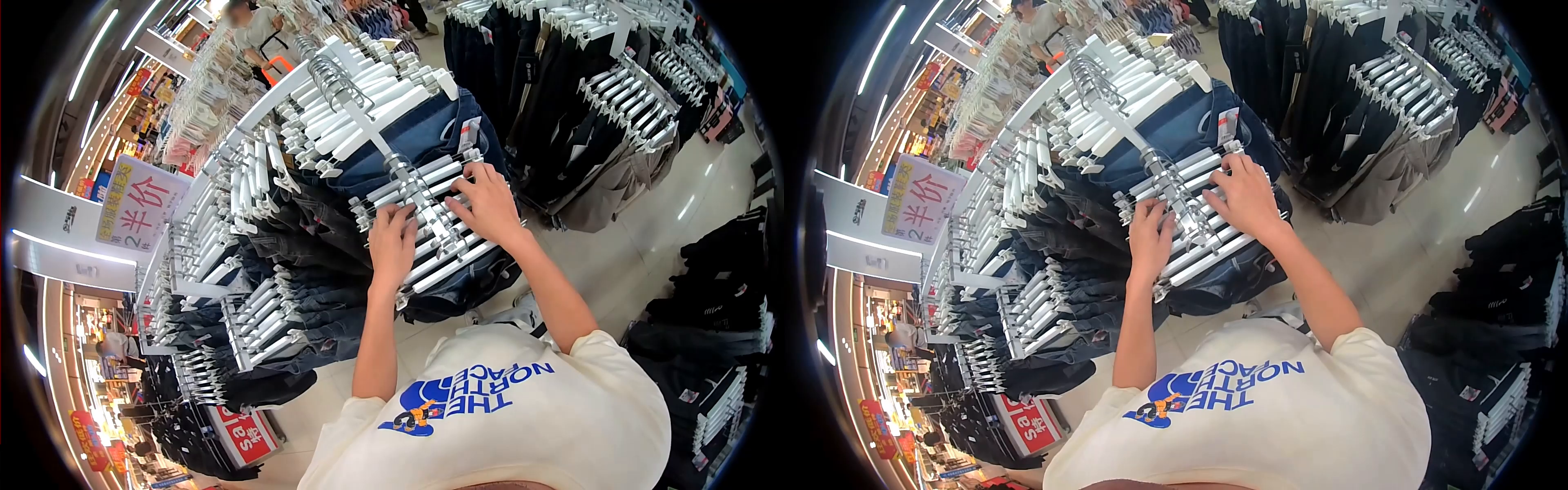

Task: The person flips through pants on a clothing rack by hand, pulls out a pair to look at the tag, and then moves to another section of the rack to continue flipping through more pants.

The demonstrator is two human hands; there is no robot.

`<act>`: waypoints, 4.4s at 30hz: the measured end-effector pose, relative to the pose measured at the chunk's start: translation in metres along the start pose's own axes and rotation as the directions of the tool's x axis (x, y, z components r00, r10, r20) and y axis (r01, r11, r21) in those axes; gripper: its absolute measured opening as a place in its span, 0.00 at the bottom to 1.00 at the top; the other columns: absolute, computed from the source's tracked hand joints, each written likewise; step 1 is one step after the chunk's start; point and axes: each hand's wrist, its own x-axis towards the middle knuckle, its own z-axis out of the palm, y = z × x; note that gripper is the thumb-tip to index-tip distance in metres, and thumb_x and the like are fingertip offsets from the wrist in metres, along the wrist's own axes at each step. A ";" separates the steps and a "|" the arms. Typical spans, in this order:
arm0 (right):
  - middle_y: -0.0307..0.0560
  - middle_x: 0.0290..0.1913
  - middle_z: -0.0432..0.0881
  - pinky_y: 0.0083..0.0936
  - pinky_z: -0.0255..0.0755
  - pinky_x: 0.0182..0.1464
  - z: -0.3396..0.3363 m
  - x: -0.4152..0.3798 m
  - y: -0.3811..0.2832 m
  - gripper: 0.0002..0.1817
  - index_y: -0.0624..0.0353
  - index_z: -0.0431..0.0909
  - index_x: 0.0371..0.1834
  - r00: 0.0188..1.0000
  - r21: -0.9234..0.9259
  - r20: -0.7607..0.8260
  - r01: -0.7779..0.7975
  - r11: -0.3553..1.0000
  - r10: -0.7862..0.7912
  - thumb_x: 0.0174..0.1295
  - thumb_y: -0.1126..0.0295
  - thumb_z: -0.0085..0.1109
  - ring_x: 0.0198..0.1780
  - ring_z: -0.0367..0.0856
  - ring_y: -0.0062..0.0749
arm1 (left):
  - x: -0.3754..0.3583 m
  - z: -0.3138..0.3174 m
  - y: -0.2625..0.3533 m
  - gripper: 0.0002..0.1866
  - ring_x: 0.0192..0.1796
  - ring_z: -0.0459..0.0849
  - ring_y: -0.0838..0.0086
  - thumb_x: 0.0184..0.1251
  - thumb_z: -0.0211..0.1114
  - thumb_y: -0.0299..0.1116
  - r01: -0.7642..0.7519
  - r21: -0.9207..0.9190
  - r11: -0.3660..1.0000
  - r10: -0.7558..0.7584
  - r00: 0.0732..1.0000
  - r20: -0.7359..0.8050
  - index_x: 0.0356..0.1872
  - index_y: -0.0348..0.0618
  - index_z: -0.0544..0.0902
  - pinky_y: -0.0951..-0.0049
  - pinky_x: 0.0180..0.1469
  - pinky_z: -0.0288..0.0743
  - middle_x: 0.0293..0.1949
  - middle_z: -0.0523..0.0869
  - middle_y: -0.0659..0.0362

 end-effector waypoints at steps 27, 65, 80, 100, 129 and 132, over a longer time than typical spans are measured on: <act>0.56 0.70 0.77 0.54 0.65 0.77 0.007 -0.010 0.001 0.25 0.54 0.80 0.69 0.996 -0.027 0.026 0.085 0.996 -0.085 0.68 0.67 0.70 0.72 0.72 0.62 | 0.024 -0.010 0.005 0.15 0.47 0.94 0.56 0.60 0.84 0.48 0.228 0.149 0.962 -0.230 0.973 -0.005 0.40 0.48 0.98 0.54 0.48 0.85 0.42 0.92 0.58; 0.59 0.59 0.81 0.50 0.74 0.65 -0.019 -0.021 0.014 0.12 0.67 0.86 0.52 0.872 0.332 0.230 0.346 0.877 -0.431 0.66 0.78 0.72 0.64 0.78 0.60 | -0.019 0.050 0.052 0.10 0.57 0.88 0.59 0.58 0.80 0.41 0.474 0.301 0.827 -0.324 0.841 -0.433 0.38 0.51 0.95 0.56 0.53 0.87 0.44 0.90 0.61; 0.46 0.41 0.91 0.46 0.86 0.49 -0.008 0.022 0.029 0.08 0.52 0.95 0.39 0.807 0.215 0.369 0.409 0.887 -0.462 0.65 0.60 0.77 0.51 0.92 0.47 | -0.074 0.081 0.104 0.07 0.51 0.85 0.51 0.68 0.77 0.33 0.472 0.128 0.872 -0.292 0.712 -0.639 0.37 0.40 0.91 0.52 0.57 0.75 0.39 0.92 0.55; 0.44 0.42 0.91 0.45 0.84 0.50 -0.044 -0.001 0.063 0.06 0.54 0.93 0.40 0.794 0.509 0.334 0.302 0.806 -0.508 0.69 0.67 0.69 0.49 0.90 0.50 | -0.077 0.083 0.095 0.11 0.52 0.84 0.50 0.76 0.72 0.34 0.596 0.092 0.798 -0.477 0.718 -0.506 0.45 0.34 0.91 0.54 0.59 0.76 0.43 0.91 0.44; 0.48 0.41 0.92 0.36 0.82 0.51 -0.064 0.014 0.075 0.14 0.61 0.92 0.42 0.735 0.710 0.413 0.110 0.696 -0.538 0.63 0.61 0.79 0.44 0.90 0.43 | -0.086 0.104 0.083 0.19 0.73 0.69 0.45 0.67 0.60 0.22 0.506 0.216 0.835 -0.275 0.724 -0.633 0.58 0.36 0.86 0.48 0.78 0.63 0.70 0.79 0.45; 0.45 0.47 0.88 0.40 0.81 0.55 -0.065 -0.001 0.079 0.13 0.58 0.92 0.44 0.726 0.638 0.389 0.233 0.734 -0.568 0.59 0.65 0.81 0.50 0.88 0.46 | -0.086 0.103 0.082 0.19 0.72 0.70 0.47 0.69 0.58 0.23 0.479 0.239 0.845 -0.244 0.742 -0.624 0.57 0.41 0.89 0.48 0.78 0.62 0.65 0.84 0.47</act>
